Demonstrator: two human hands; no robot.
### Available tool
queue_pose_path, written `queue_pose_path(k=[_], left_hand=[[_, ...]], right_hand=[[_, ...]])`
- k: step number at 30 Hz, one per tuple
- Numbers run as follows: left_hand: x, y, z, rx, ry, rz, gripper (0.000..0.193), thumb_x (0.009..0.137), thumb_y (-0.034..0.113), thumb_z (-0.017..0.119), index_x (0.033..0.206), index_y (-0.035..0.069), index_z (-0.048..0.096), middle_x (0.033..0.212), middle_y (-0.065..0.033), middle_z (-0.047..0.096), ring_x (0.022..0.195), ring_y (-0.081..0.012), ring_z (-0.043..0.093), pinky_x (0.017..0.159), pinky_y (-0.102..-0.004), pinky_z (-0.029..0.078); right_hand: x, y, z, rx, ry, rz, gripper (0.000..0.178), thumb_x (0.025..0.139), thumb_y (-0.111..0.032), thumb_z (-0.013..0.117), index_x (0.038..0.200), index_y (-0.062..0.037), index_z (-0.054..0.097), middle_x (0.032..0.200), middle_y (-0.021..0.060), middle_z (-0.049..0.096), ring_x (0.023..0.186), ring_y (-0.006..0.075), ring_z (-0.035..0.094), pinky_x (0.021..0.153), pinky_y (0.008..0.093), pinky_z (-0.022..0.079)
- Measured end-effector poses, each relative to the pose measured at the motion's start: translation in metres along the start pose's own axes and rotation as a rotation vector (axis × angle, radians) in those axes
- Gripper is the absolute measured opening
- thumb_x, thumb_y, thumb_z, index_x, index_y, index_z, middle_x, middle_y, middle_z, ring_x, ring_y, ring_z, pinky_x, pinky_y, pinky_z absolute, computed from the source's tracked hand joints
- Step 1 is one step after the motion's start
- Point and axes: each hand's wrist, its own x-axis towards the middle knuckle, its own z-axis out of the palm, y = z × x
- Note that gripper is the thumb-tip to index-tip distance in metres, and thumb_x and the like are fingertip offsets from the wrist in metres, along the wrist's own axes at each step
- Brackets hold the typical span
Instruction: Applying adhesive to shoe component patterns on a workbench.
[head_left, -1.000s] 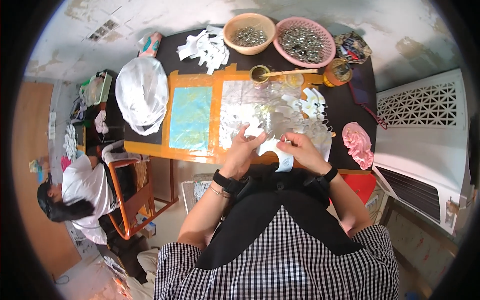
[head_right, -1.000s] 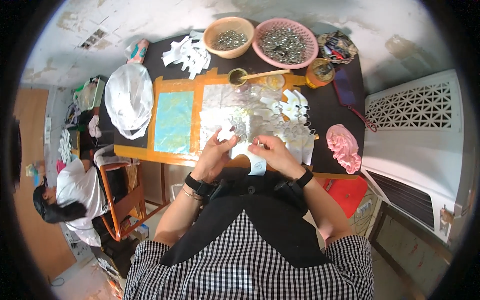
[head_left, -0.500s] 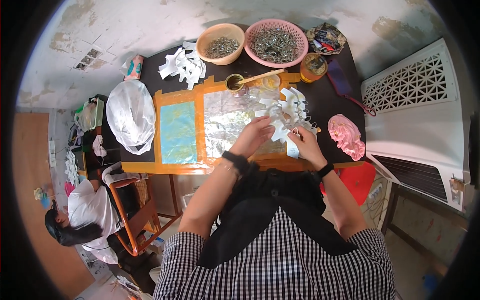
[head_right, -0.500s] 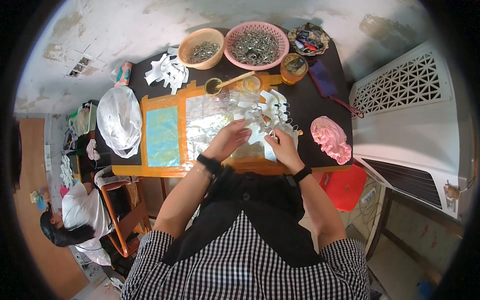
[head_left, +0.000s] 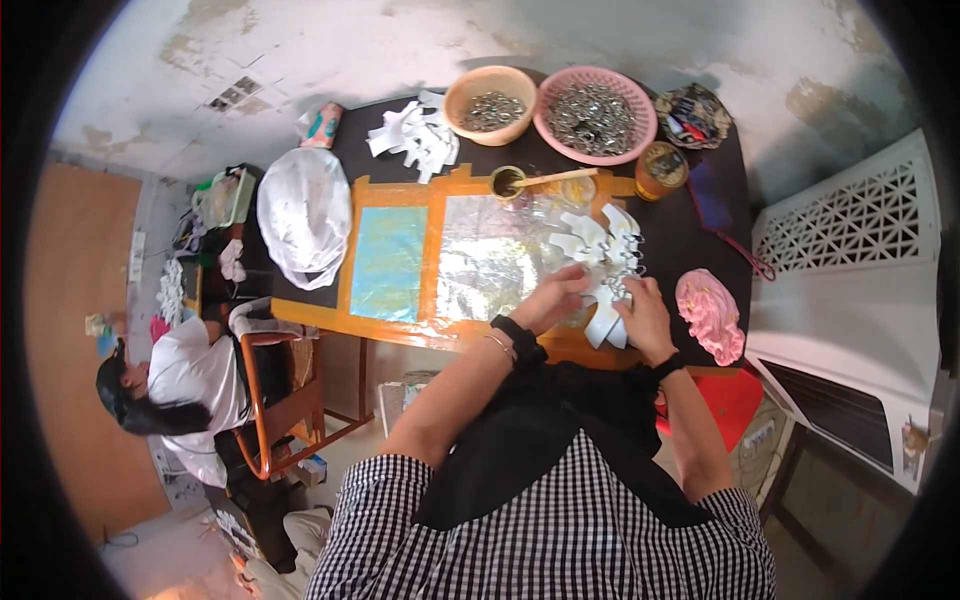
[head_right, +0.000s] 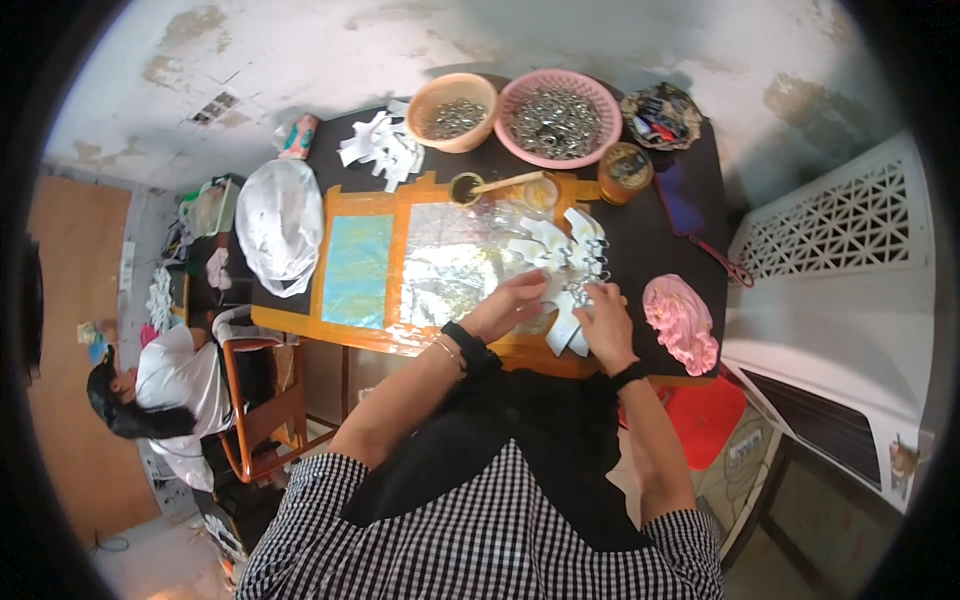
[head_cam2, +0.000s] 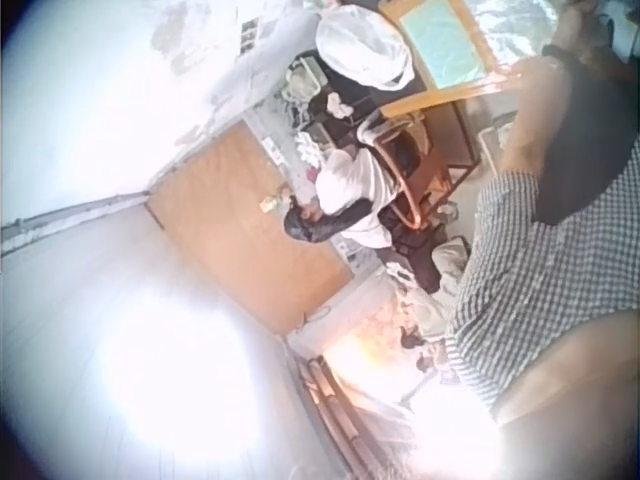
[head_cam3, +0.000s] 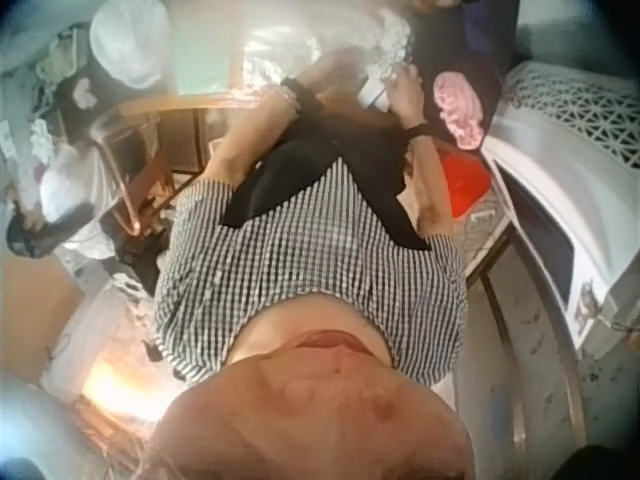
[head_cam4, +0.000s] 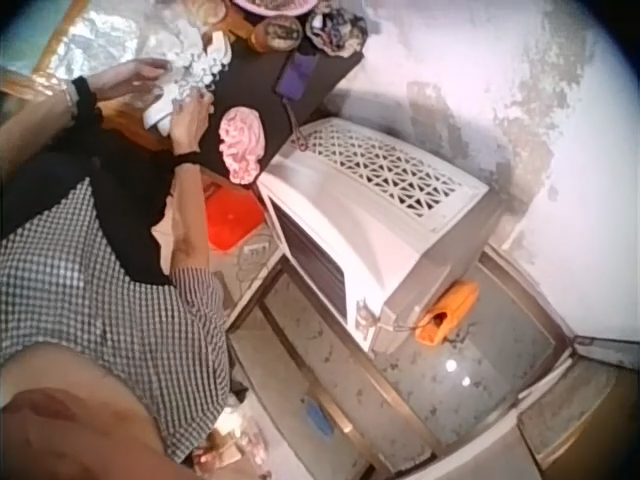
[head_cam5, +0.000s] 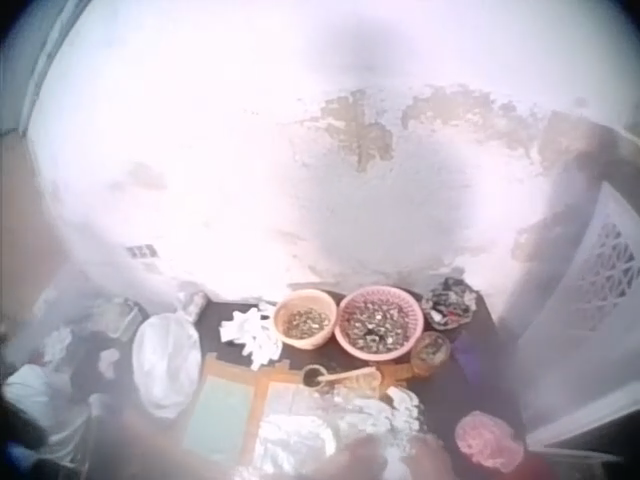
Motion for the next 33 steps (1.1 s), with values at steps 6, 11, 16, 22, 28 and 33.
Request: queue_pose_path(k=[6,11,16,22,28,33], left_hand=[[-0.066,0.027,-0.025,0.145,0.120,0.094,0.034,0.093,0.017,0.060,0.123,0.003,0.056,0.119,-0.0057,0.059,0.110,-0.0180,0.057,0.097,-0.0331,0.045],[-0.117,0.050,-0.097,0.271,0.447,0.150,0.032,0.093,0.019,0.062,0.122,0.005,0.058,0.119,-0.0066,0.061,0.106,-0.0161,0.060,0.090,-0.0290,0.049],[-0.104,0.105,-0.177,0.485,0.610,0.278,0.038,0.089,0.018,0.064,0.121,0.002,0.056,0.118,-0.0088,0.061,0.103,-0.0178,0.059,0.087,-0.0308,0.049],[-0.034,0.199,-0.277,0.621,0.744,0.505,0.053,0.078,0.024,0.070,0.123,0.000,0.054,0.121,-0.0176,0.059,0.107,-0.0283,0.057,0.092,-0.0386,0.045],[0.053,0.274,-0.307,1.041,1.146,0.449,0.093,0.060,0.033,0.084,0.138,0.010,0.039,0.146,-0.0230,0.032,0.137,-0.0426,0.024,0.110,-0.0535,0.024],[0.104,0.300,-0.334,1.142,1.145,0.429,0.105,0.059,0.040,0.085,0.145,0.016,0.030,0.151,-0.0194,0.027,0.139,-0.0449,0.019,0.110,-0.0593,0.019]], right_hand=[[0.002,-0.005,-0.023,0.159,-0.037,-0.128,0.023,0.085,-0.016,0.066,0.106,-0.0056,0.062,0.105,0.0109,0.055,0.090,0.0307,0.058,0.077,0.0392,0.048],[0.014,-0.026,-0.022,0.191,-0.111,-0.190,0.017,0.085,-0.012,0.064,0.100,-0.0046,0.063,0.104,0.0102,0.057,0.093,0.0310,0.059,0.079,0.0372,0.048],[0.021,-0.055,0.006,0.227,-0.301,-0.188,0.016,0.087,-0.016,0.060,0.100,-0.0061,0.064,0.099,0.0098,0.060,0.082,0.0287,0.061,0.072,0.0377,0.049],[0.034,-0.108,0.028,0.242,-0.301,-0.217,0.015,0.085,-0.010,0.066,0.098,-0.0027,0.065,0.083,0.0103,0.059,0.071,0.0226,0.059,0.064,0.0305,0.048],[0.037,-0.152,0.032,0.151,-0.320,-0.015,0.016,0.085,-0.012,0.067,0.099,-0.0044,0.066,0.083,0.0106,0.062,0.069,0.0222,0.061,0.062,0.0310,0.049],[0.007,-0.162,0.030,0.006,-0.339,0.120,0.017,0.084,-0.012,0.068,0.098,-0.0028,0.067,0.083,0.0113,0.064,0.072,0.0210,0.063,0.063,0.0312,0.050]])
